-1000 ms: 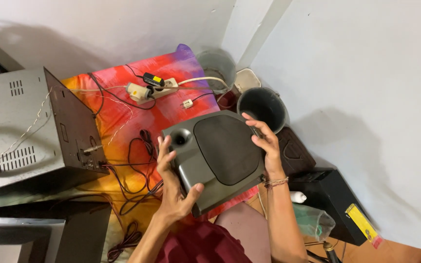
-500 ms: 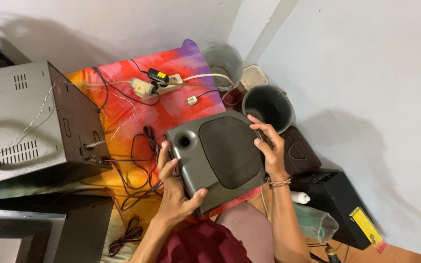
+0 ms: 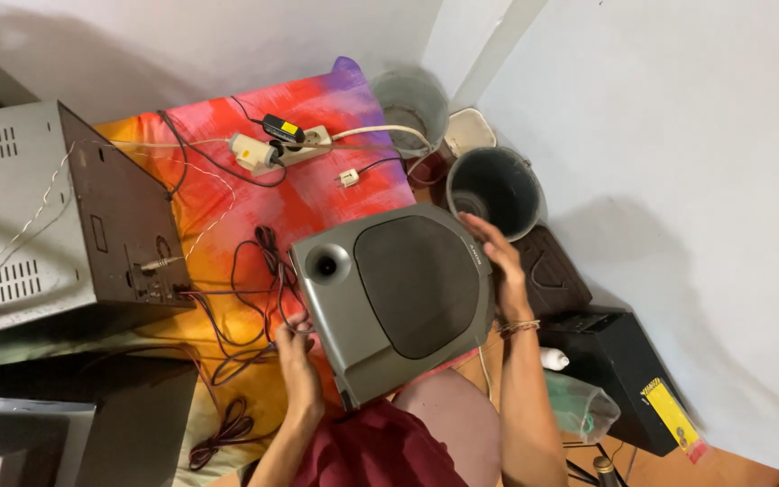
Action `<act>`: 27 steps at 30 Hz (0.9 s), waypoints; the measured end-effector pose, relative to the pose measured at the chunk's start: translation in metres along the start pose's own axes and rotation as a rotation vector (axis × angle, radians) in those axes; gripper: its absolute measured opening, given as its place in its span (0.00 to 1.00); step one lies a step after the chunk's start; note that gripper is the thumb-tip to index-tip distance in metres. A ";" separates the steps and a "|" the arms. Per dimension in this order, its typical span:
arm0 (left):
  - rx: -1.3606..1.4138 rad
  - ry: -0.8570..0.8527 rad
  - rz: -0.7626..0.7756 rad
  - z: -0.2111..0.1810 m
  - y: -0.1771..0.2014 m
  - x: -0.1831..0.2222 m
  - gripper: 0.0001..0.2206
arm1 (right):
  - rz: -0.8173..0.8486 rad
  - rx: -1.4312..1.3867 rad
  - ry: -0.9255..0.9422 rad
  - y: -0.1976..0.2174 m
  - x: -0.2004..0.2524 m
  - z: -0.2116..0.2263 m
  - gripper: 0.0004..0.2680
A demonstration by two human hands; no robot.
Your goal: Inspecting the exterior of speakers and connecting audio wires to the terminals.
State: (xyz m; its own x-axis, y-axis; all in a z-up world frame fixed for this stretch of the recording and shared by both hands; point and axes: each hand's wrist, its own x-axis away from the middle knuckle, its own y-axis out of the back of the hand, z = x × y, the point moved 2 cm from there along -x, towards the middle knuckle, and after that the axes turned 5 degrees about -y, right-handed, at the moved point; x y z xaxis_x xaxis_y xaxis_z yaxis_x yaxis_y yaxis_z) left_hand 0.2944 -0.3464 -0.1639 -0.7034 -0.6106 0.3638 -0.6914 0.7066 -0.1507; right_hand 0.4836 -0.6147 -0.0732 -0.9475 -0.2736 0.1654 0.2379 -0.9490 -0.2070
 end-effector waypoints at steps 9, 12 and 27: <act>0.042 -0.001 0.133 -0.004 -0.044 -0.034 0.28 | -0.017 0.378 0.063 -0.013 0.006 0.005 0.21; -0.041 -0.014 0.091 0.004 -0.045 -0.047 0.26 | -0.054 0.393 0.055 -0.004 0.005 -0.004 0.20; -0.019 -0.094 0.175 0.017 -0.053 -0.104 0.23 | -0.143 0.316 -0.071 0.000 0.011 -0.022 0.20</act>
State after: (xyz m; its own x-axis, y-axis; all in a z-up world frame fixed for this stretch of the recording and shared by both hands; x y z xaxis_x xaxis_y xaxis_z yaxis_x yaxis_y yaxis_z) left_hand 0.4013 -0.3268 -0.2088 -0.8256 -0.5078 0.2462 -0.5545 0.8110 -0.1868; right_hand 0.4679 -0.6140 -0.0927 -0.9614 -0.1340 0.2404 0.1686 -0.9771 0.1298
